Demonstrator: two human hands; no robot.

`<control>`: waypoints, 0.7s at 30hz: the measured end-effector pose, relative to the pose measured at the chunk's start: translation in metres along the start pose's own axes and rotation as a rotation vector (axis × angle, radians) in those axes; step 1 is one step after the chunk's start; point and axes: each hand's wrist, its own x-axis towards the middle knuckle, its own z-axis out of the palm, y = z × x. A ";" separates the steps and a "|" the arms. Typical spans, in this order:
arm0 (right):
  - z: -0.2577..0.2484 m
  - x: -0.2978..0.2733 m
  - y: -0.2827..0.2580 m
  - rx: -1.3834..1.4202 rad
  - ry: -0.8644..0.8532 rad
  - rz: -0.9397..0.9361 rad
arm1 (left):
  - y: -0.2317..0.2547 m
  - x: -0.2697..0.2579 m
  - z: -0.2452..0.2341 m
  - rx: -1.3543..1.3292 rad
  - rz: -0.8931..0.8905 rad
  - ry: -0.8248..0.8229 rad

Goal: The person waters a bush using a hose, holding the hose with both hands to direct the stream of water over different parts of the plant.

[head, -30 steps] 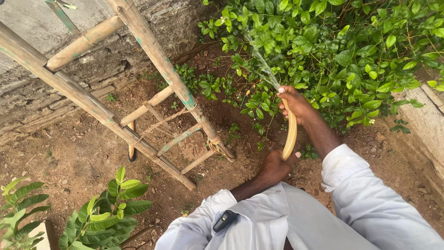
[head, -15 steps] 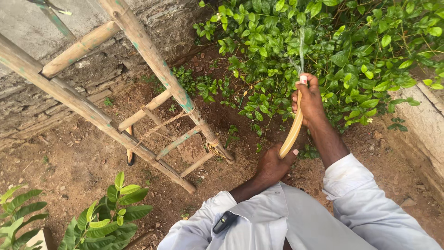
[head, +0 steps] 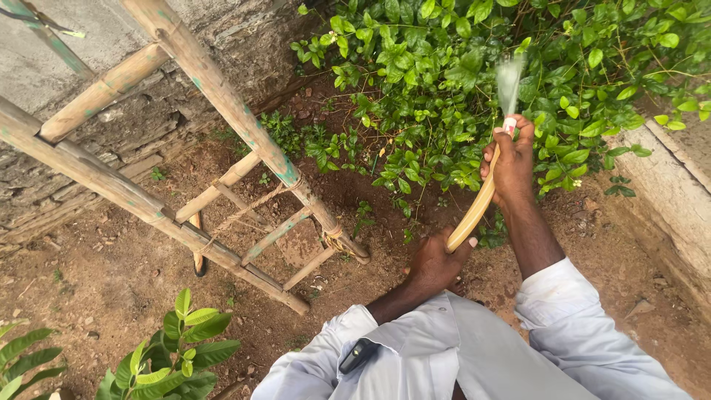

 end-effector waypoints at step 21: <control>-0.024 -0.002 0.019 0.122 0.191 -0.003 | 0.006 0.001 -0.003 0.014 -0.015 -0.008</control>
